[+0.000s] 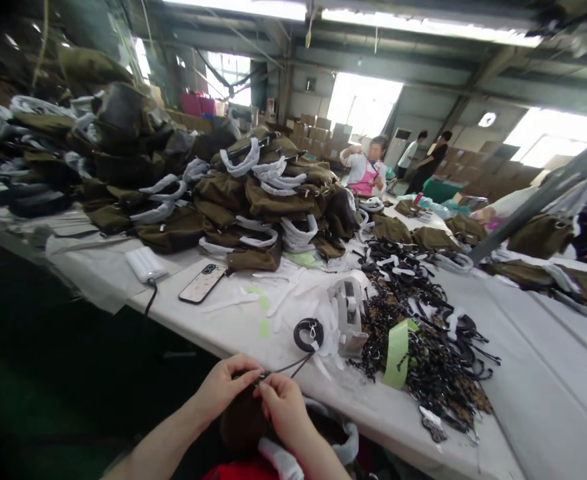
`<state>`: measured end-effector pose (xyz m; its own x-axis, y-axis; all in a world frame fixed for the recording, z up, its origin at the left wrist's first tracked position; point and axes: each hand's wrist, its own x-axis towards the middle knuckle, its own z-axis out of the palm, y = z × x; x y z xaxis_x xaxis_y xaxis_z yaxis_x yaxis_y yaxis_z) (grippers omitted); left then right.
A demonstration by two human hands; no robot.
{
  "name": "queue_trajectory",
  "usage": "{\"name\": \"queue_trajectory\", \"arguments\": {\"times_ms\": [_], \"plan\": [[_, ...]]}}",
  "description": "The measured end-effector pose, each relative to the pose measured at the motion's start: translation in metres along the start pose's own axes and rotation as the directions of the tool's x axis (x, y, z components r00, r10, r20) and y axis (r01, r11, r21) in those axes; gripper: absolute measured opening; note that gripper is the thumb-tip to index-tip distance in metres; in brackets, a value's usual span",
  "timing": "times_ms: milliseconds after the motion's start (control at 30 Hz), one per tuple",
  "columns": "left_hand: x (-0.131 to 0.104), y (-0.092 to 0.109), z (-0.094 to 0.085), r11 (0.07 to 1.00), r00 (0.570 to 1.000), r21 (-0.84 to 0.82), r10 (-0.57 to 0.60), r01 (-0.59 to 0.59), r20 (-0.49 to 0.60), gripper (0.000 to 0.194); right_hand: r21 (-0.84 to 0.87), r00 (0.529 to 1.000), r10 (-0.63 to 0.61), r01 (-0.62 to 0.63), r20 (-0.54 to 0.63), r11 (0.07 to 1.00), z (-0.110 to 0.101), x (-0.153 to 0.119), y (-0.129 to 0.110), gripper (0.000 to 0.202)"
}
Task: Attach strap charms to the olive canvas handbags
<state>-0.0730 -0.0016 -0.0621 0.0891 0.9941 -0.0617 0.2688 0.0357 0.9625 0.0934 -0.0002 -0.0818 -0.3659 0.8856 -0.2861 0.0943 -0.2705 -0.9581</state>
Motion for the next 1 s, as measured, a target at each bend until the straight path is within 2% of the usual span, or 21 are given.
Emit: {"name": "queue_trajectory", "arguments": {"times_ms": [100, 167, 233, 367, 433, 567, 667, 800, 900, 1000], "plan": [[0.004, -0.001, 0.002, 0.997, 0.99, -0.004, 0.078, -0.079, -0.12, 0.026, -0.041, 0.973, -0.123, 0.117, -0.196, 0.992, -0.002, -0.003, 0.0, 0.027], [0.005, 0.001, 0.002, 0.994, 0.984, -0.035, 0.097, -0.103, -0.152, 0.026, -0.031, 0.946, -0.173, 0.171, -0.275, 0.985, -0.006, -0.007, -0.004, 0.025], [0.007, 0.003, 0.002, 0.992, 0.99, -0.097, 0.072, -0.084, -0.121, 0.029, 0.035, 0.959, -0.147, 0.16, -0.242, 0.987, -0.009, -0.011, -0.008, 0.026], [0.008, 0.01, 0.002, 0.969, 0.998, -0.245, -0.024, 0.036, 0.054, 0.038, 0.22, 0.988, -0.108, 0.13, -0.11, 0.967, -0.014, -0.018, -0.018, 0.038], [0.006, 0.017, 0.003, 0.953, 0.993, -0.292, -0.051, 0.081, 0.109, 0.038, 0.239, 0.987, -0.106, 0.132, -0.118, 0.962, -0.016, -0.022, -0.021, 0.041], [0.004, 0.025, 0.003, 0.929, 0.975, -0.331, -0.104, 0.165, 0.194, 0.035, 0.123, 0.977, -0.078, 0.104, -0.2, 0.987, -0.021, -0.028, -0.025, 0.036], [0.005, 0.022, 0.004, 0.942, 0.97, -0.303, -0.073, 0.143, 0.232, 0.03, 0.021, 0.972, -0.135, 0.141, -0.194, 0.99, -0.027, -0.029, -0.023, 0.029], [0.003, 0.02, 0.004, 0.975, 0.958, -0.22, 0.027, 0.038, 0.285, 0.025, -0.079, 0.961, -0.201, 0.189, -0.19, 0.979, -0.03, -0.033, -0.023, 0.02], [0.001, 0.02, 0.003, 0.988, 0.957, -0.139, 0.108, -0.073, 0.269, 0.025, -0.111, 0.952, -0.224, 0.205, -0.21, 0.972, -0.029, -0.034, -0.022, 0.018], [0.001, 0.02, 0.002, 0.989, 0.958, -0.08, 0.142, -0.126, 0.248, 0.024, -0.145, 0.946, -0.246, 0.218, -0.21, 0.965, -0.029, -0.033, -0.02, 0.016]]}}
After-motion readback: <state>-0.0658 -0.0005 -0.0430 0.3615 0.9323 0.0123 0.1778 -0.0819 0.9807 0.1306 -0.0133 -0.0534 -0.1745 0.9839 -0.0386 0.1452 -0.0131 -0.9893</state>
